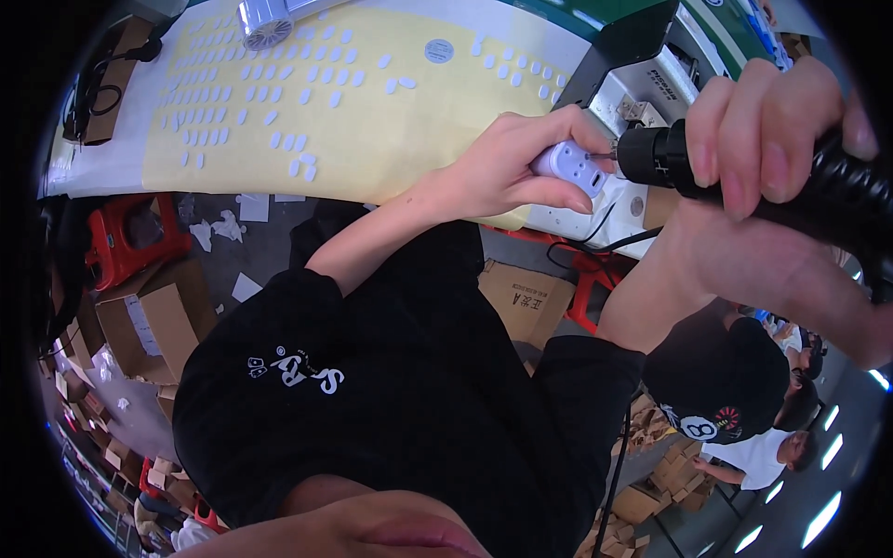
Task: Fastening internal components of a small white electronic device using an electric screwdriver.
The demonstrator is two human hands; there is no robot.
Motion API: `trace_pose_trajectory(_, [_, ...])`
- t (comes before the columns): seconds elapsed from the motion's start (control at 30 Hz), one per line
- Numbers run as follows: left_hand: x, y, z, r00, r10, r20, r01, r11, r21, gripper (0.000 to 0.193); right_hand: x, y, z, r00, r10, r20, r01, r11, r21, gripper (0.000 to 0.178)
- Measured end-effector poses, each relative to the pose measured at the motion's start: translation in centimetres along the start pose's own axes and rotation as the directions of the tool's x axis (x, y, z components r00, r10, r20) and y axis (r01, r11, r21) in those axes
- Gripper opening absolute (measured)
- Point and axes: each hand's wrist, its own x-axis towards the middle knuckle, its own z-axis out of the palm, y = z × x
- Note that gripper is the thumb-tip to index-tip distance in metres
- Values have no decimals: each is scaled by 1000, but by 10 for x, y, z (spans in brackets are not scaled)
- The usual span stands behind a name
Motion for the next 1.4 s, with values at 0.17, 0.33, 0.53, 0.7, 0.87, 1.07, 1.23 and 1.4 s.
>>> trace_pose_trajectory(0.17, [2,1,-1,1000,7,20,-7,1000,-1,46,-5,-4,-5,999,35,-20,-35,999,5,87])
trace_pose_trajectory(0.33, [-1,5,0,1000,15,-22,-13,997,71,46,-33,-26,-50,937,-172,-304,30,907,-420,81])
trace_pose_trajectory(0.53, [-1,-4,4,999,38,-27,-38,999,1,41,-54,22,-76,775,-283,-564,-133,800,-585,73])
trace_pose_trajectory(0.7, [1,-6,3,999,22,-28,-23,999,-28,38,-57,35,-74,754,-217,-620,-230,797,-559,71])
trace_pose_trajectory(0.87, [0,-4,3,1000,11,-27,-11,1000,1,35,-64,32,-69,737,-174,-653,-253,825,-506,71])
trace_pose_trajectory(1.07, [1,-2,2,999,-49,-8,49,999,-19,34,-75,-2,-62,879,-45,-474,-92,961,-262,75])
trace_pose_trajectory(1.23, [0,-4,3,999,18,-37,-18,1000,7,34,-29,-43,-5,909,-82,-409,-126,881,-457,75])
trace_pose_trajectory(1.4, [0,-1,1,999,-23,-31,23,1000,10,32,-24,-36,-31,927,-148,-346,-101,787,-608,76])
